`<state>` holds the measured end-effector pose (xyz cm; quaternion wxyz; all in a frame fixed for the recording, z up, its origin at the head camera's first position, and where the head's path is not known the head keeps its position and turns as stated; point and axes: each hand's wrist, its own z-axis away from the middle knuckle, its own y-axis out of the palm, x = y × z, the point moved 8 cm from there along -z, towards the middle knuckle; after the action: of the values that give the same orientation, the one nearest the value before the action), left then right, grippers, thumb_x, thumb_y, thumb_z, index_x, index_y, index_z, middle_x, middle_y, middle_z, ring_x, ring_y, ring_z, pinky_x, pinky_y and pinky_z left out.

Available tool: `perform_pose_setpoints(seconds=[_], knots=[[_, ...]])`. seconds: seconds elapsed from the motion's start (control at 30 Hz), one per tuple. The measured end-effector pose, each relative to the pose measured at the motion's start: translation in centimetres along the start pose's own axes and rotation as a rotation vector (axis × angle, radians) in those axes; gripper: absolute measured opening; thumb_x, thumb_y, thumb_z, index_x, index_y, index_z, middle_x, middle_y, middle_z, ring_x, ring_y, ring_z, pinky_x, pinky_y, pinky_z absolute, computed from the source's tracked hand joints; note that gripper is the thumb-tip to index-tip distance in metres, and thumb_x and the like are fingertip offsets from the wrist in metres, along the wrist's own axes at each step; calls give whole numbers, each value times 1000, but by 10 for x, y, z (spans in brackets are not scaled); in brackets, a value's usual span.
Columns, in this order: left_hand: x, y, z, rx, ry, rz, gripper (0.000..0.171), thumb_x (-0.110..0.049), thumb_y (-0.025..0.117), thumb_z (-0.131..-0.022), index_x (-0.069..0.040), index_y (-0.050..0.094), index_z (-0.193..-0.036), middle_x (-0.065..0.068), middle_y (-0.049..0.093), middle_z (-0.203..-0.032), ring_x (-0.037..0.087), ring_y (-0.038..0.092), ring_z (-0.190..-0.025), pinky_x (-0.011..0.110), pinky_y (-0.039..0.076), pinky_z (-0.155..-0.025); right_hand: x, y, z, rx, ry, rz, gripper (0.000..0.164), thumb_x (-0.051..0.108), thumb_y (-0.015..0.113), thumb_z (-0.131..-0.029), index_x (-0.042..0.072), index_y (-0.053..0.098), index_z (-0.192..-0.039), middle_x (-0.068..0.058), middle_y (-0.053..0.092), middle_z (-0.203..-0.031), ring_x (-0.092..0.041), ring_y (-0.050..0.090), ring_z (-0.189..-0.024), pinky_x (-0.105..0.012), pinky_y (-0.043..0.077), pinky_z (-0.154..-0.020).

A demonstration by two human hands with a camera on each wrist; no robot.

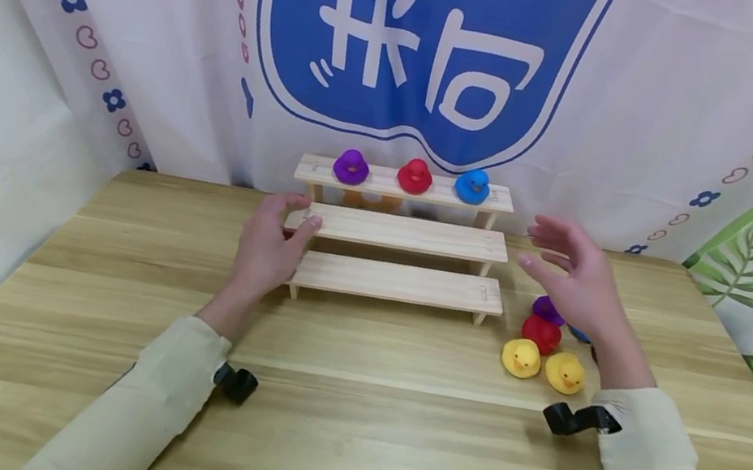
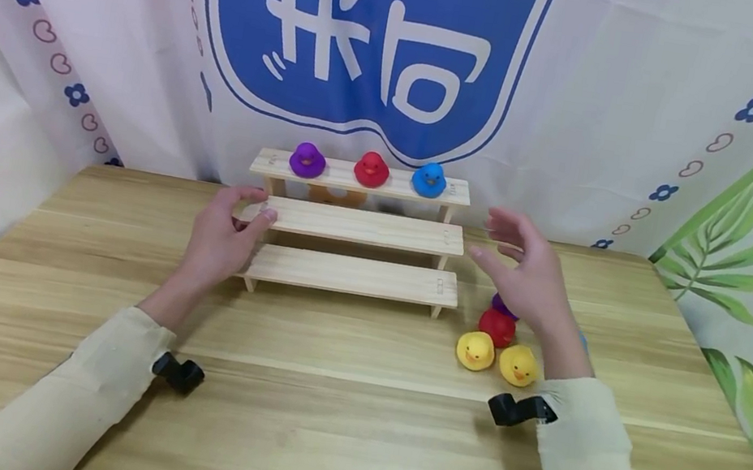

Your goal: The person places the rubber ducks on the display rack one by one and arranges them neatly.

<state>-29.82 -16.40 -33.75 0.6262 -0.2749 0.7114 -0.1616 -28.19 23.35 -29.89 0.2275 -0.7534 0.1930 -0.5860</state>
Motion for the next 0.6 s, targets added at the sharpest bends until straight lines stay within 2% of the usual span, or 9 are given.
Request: perform_pose_setpoints(seconds=[0.13,0.23,0.4,0.6], knots=[[0,-1,0,-7,3,-7,49,-35,61,-108,-8,55,-148,15,51,-159,39,47,-149,58,38,-126,-9,-7,6,-26,15,14,53,25,69,-105,13,50,-153,-12,64,-144,-16,63,-127,-24,53,-111],[0,-2,0,-10,7,-11,49,-35,61,-108,-8,55,-148,15,51,-159,39,45,-150,58,36,-127,-14,-12,9,-48,5,12,51,26,69,-105,13,53,-151,-15,67,-138,-3,66,-114,-7,51,-97],[0,-1,-1,-4,10,-10,49,-35,61,-108,-8,55,-148,14,51,-159,38,44,-152,57,34,-128,-19,-18,13,-53,-29,14,51,25,69,-104,10,54,-151,-15,69,-133,4,65,-106,-3,51,-92],[1,0,0,5,2,-6,49,-35,61,-108,-8,55,-148,13,51,-160,38,44,-152,58,34,-128,-28,-22,16,-65,-27,-7,48,22,71,-103,7,56,-147,2,71,-121,4,68,-102,-5,54,-88]])
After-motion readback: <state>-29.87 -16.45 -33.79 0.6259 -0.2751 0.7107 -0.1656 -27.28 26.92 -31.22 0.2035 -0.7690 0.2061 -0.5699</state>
